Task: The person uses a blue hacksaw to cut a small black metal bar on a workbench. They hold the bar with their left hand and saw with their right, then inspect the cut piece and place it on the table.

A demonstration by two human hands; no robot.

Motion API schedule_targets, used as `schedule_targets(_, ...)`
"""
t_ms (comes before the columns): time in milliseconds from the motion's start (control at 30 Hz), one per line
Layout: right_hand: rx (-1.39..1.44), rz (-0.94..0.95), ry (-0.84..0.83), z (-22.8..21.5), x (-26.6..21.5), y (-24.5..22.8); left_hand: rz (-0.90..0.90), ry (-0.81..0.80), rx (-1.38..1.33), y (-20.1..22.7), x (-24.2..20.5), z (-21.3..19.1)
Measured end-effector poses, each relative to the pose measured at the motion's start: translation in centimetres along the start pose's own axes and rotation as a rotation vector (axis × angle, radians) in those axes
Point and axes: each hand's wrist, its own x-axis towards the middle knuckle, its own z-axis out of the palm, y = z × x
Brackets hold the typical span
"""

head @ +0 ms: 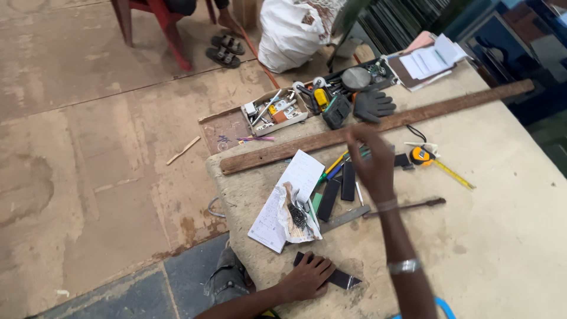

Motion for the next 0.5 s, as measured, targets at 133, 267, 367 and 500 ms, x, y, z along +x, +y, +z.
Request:
schedule_targets(133, 0.073, 0.567, 0.207, -3.5, -16.4, 2.8, -0.002, -0.032, -0.018, -0.1, 0.2, -0.6)
schedule_targets(267, -0.346, 0.860, 0.374, -8.8, -34.7, 1.6, 0.006, -0.069, 0.091, 0.2, 0.2, -0.3)
schedule_targets(367, -0.664, 1.268, 0.234, -9.8, -44.1, -1.3, 0.002, -0.048, 0.080, -0.8, 0.8, 0.6)
schedule_targets(500, -0.751, 1.631, 0.145, -6.5, -52.3, -10.3, -0.098, -0.012, 0.098, 0.0, 1.4, 4.1)
